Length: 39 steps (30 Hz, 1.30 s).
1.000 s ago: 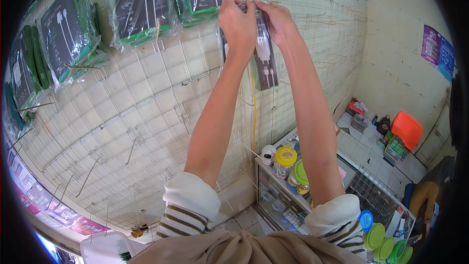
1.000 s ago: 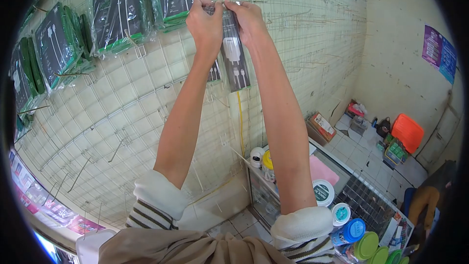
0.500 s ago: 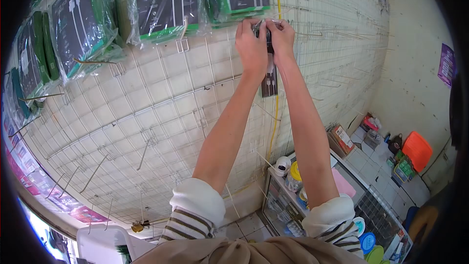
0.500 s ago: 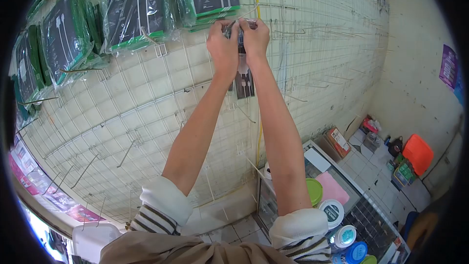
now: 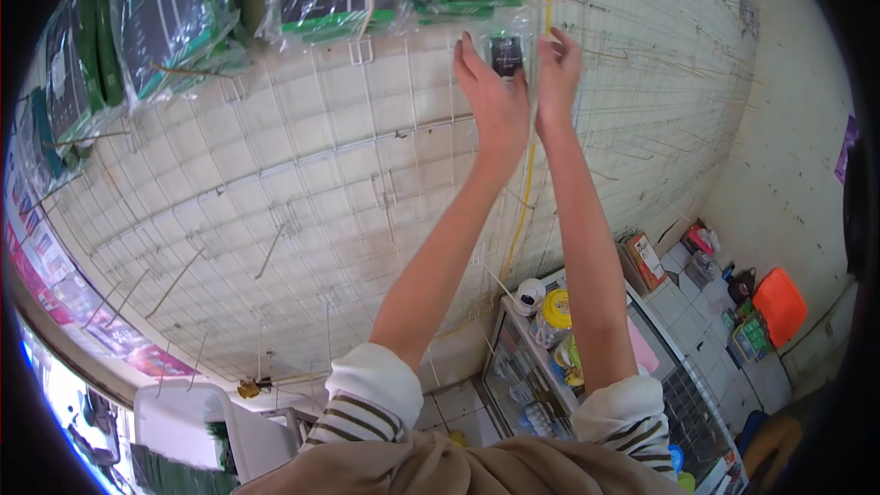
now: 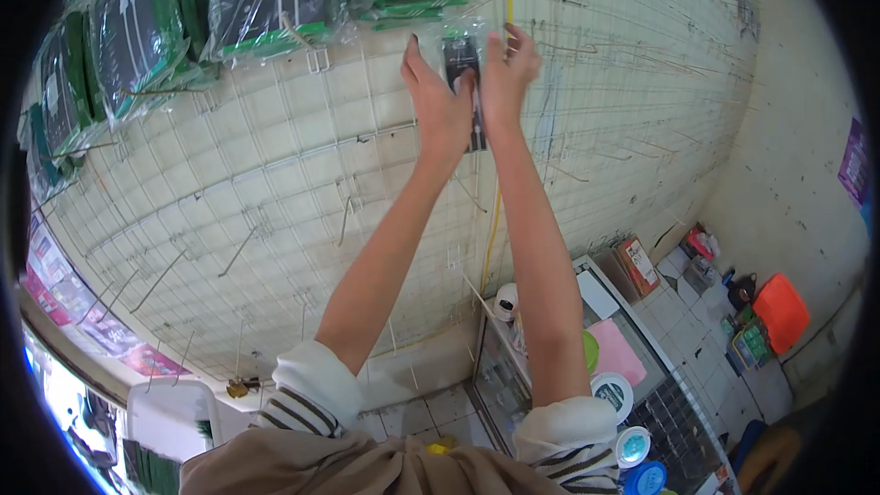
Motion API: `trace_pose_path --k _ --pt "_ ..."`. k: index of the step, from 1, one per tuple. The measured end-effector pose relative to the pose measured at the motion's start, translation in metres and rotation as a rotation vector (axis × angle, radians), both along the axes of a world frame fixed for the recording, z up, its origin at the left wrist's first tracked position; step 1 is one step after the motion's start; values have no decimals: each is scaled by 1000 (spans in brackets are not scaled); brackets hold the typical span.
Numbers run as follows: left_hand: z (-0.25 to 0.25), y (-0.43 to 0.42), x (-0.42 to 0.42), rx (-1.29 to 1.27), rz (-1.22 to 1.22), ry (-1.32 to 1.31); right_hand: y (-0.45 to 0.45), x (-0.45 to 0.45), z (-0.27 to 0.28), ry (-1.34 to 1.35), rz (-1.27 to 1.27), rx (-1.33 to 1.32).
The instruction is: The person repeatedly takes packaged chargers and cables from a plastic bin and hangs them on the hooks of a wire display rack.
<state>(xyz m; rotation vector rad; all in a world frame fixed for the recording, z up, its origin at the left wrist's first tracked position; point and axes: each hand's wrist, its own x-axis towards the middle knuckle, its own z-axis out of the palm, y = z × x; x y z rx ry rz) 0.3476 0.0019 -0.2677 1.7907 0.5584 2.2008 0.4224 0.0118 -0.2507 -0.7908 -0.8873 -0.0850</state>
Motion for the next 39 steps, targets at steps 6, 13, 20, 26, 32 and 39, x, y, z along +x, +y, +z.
trace_pose_path --k 6,13,20,26,32,39 --pt "-92 -123 -113 -132 -497 260 -160 -103 -89 84 385 101" --pt "-287 -209 -294 -400 30 591 -225 -194 -285 -804 648 -187" --pt "-479 -370 -419 -1257 623 479 -222 -220 -568 -935 1280 -1177" --pt "-574 -495 -389 -1655 1008 -314 -177 -269 -603 -2077 1495 -1238" --pt "-458 -488 -384 -1348 1290 -531 -214 -449 -477 -1526 1999 -489" --pt "-300 -455 -479 -772 1581 -316 -254 -616 -311 -796 2274 -168"
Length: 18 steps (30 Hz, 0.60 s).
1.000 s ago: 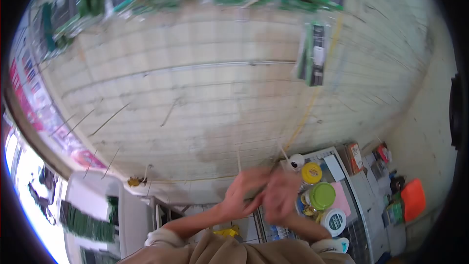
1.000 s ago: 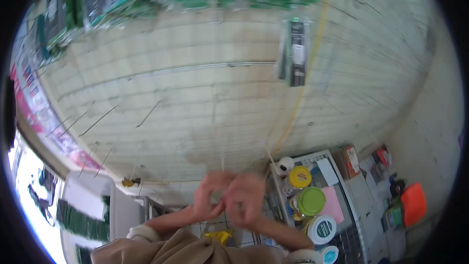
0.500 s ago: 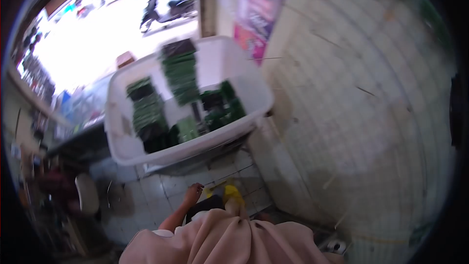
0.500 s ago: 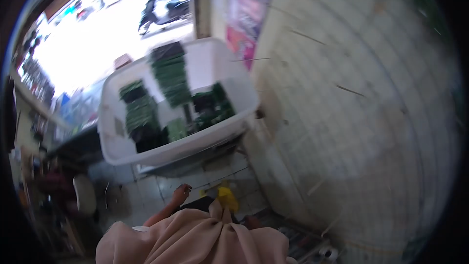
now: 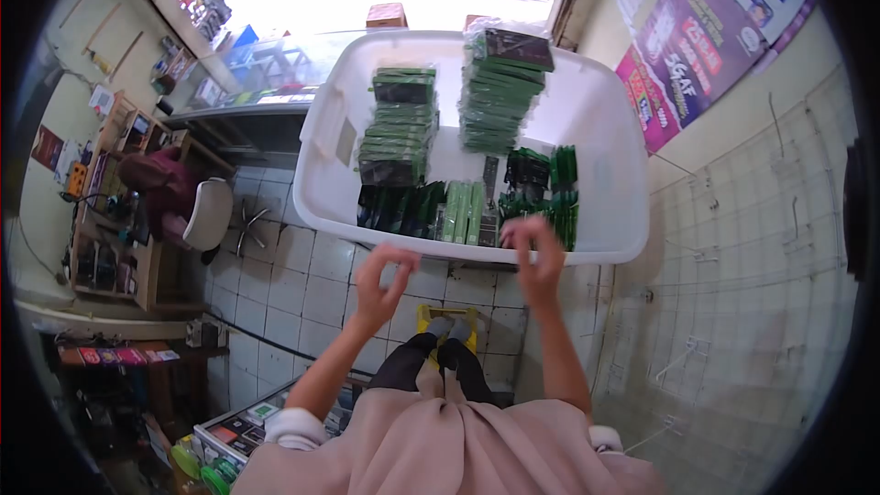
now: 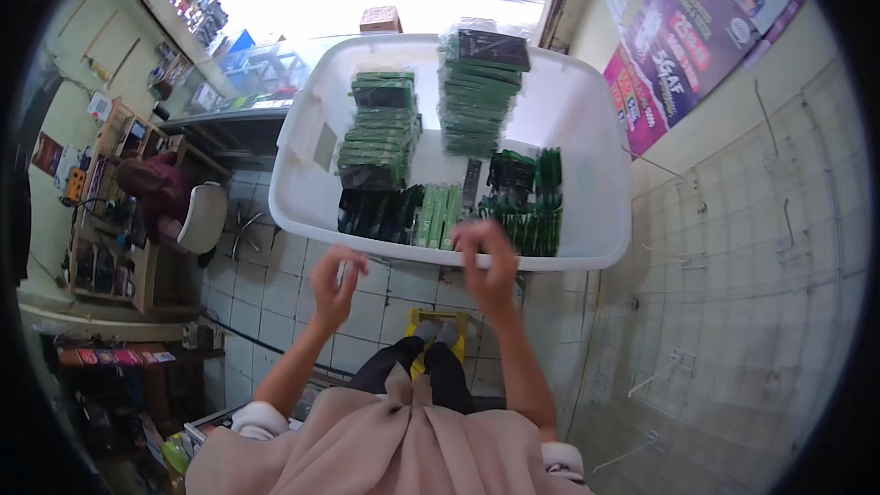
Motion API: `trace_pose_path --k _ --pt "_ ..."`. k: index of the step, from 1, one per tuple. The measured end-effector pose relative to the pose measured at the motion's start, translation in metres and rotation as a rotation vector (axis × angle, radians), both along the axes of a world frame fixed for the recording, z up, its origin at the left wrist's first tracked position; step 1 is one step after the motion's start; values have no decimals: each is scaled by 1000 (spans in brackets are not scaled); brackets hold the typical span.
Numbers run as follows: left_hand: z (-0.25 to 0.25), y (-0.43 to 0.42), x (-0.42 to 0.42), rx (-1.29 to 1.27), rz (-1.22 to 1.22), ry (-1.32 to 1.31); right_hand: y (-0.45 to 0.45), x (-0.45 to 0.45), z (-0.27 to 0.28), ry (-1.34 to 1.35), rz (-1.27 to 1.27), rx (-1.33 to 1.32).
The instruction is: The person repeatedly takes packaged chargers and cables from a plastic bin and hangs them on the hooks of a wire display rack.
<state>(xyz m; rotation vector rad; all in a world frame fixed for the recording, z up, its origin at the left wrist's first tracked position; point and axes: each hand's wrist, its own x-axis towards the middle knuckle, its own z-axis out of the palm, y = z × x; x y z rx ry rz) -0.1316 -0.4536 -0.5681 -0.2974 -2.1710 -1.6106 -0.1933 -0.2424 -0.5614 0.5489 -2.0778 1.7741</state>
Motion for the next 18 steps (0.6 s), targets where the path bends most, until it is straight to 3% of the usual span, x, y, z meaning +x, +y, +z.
trace_pose_path --k 2,4,7,9,10,11,13,14,16,18 --pt "18 14 -47 144 -46 20 -1 -56 7 9 -23 -152" --pt "17 27 -92 308 -109 -111 -7 -104 2 -200 -89 -122" --pt "-32 41 -152 291 -208 -392 -14 -158 -64 -472 -58 229" --pt "-77 50 -174 184 -297 -669 -9 -183 -146 -409 64 575" --pt "-106 51 -182 -152 -335 -546 -7 -188 -180 -318 126 778" --pt "-132 51 -189 -484 -365 -411 -9 -188 -199 -318 130 778" --pt "-168 53 -198 -619 -418 -480 -13 -182 -221 -594 107 1004" --pt "-185 54 -196 -753 -478 -554 -16 -177 -228 -604 112 1006" --pt "-197 56 -195 -792 -489 -653 -22 -177 -233 -902 190 919" --pt "-204 57 -197 -836 -498 -751 -22 -177 -238 -907 240 907"
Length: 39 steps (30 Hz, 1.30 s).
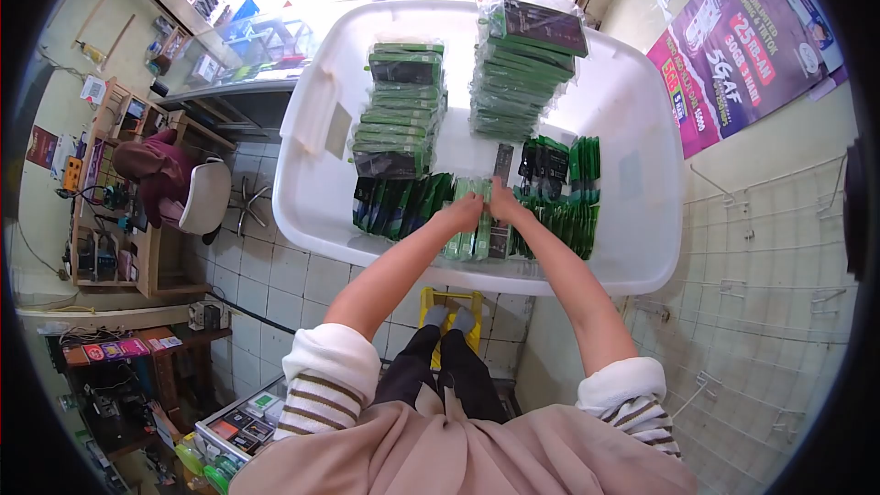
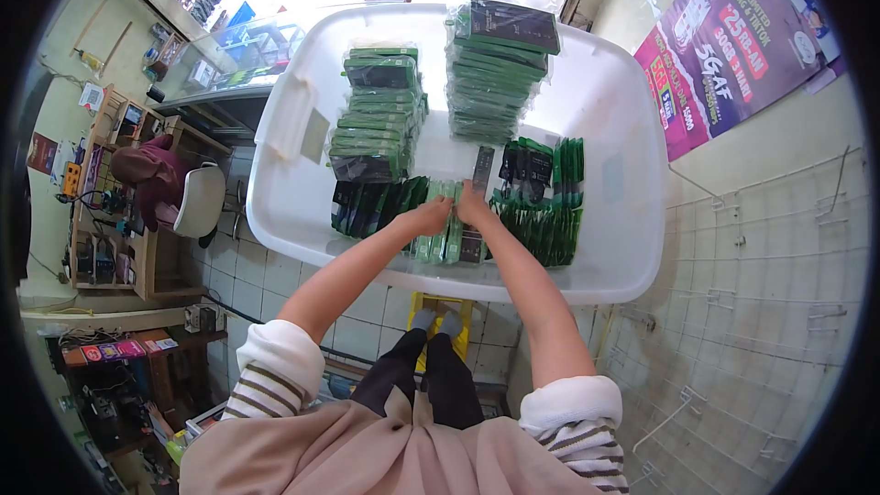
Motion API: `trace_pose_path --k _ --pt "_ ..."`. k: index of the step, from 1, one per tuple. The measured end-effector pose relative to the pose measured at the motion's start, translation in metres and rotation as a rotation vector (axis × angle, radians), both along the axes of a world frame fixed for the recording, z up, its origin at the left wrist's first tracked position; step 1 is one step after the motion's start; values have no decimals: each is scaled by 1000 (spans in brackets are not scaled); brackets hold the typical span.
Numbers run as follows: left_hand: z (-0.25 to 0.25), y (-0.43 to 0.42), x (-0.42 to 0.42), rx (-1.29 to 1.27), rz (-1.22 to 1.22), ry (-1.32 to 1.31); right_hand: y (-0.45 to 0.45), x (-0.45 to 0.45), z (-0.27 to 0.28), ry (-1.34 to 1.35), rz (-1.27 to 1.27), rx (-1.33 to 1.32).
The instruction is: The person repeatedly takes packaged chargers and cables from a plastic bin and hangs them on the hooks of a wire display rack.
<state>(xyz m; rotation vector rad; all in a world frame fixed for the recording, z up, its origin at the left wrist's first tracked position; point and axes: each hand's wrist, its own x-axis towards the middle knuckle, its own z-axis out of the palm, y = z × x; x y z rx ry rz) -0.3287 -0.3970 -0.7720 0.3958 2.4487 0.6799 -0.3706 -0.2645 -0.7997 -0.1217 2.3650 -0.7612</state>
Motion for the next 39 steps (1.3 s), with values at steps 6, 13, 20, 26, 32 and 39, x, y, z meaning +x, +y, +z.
trace_pose_path --k 6,13,20,26,32,39 --pt "6 0 10 -3 -46 -46 2 8 5 -157 -134 -134" --pt "19 7 2 -44 66 385 26 -1 17 172 -191 -8" --pt "55 17 -23 576 571 571 49 16 124 81 -291 -318" --pt "65 16 -12 912 585 5 51 44 149 72 -259 -572" --pt "175 51 28 1395 353 170 54 101 227 415 -372 -780" --pt "295 124 115 1344 -25 278 92 233 359 995 -671 -826"
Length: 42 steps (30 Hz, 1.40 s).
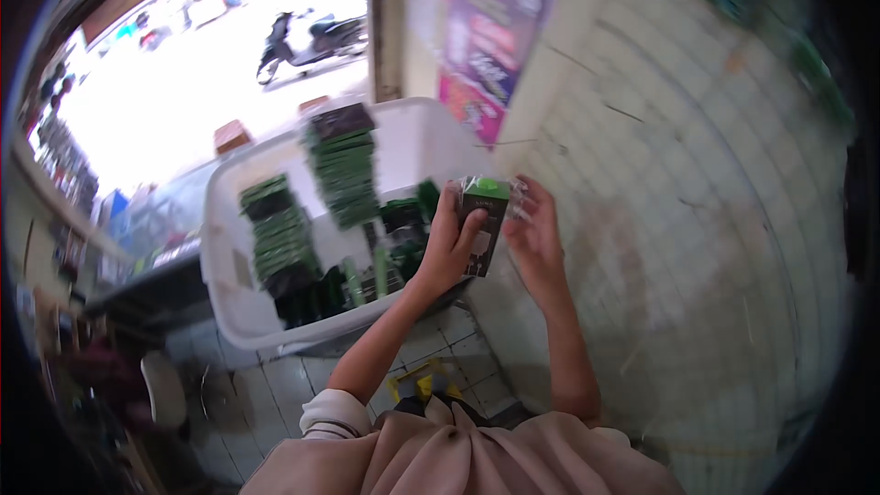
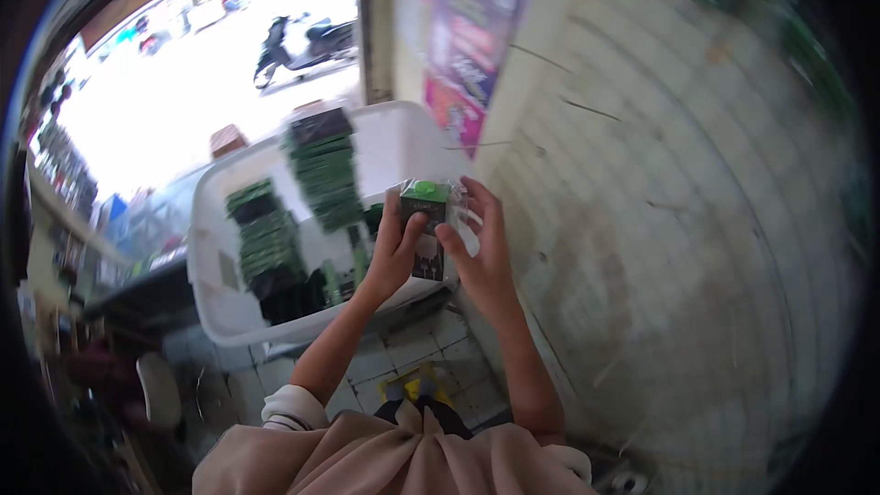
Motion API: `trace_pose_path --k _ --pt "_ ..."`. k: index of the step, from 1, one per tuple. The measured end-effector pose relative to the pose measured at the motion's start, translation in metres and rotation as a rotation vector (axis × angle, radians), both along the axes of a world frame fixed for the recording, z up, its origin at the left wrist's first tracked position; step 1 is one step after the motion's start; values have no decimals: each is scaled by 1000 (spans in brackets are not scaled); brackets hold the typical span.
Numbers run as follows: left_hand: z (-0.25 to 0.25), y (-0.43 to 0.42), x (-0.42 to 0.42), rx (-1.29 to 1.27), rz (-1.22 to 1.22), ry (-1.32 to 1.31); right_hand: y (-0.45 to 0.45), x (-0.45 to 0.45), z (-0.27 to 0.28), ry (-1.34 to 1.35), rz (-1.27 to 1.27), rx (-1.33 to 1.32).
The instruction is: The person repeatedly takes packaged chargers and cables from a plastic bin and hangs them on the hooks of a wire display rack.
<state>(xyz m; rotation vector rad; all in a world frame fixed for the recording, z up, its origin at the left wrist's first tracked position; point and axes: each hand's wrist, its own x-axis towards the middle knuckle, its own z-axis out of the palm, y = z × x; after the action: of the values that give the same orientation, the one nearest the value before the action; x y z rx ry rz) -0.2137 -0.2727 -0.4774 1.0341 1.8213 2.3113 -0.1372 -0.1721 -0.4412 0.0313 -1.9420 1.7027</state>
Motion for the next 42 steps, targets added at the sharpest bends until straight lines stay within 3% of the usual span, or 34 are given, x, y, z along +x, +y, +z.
trace_pose_path --k 6,12,22,24,29,31,32,34,35,37,40,42 --pt "57 60 87 34 -259 401 34 114 68 135 -338 -23" --pt "71 116 167 168 -488 526 52 203 82 387 -700 151" --pt "97 158 286 414 -987 396 44 294 97 528 -1278 397" --pt "101 162 312 392 -1081 214 46 307 97 583 -1378 498" --pt "118 153 343 394 -1195 1 41 332 103 606 -1512 595" --pt "108 155 350 381 -1159 26 38 331 104 763 -1768 751" --pt "107 157 352 385 -1185 25 34 338 99 762 -1792 764" --pt "104 161 356 418 -1170 -103 20 357 79 426 -1918 700" --pt "102 162 356 434 -1120 -54 14 361 76 328 -1846 552" --pt "98 160 358 422 -1150 -57 8 362 76 219 -1812 521" --pt "86 162 366 410 -1218 -79 9 366 78 210 -1809 527" --pt "84 163 372 496 -1174 11 12 372 77 299 -1718 343"
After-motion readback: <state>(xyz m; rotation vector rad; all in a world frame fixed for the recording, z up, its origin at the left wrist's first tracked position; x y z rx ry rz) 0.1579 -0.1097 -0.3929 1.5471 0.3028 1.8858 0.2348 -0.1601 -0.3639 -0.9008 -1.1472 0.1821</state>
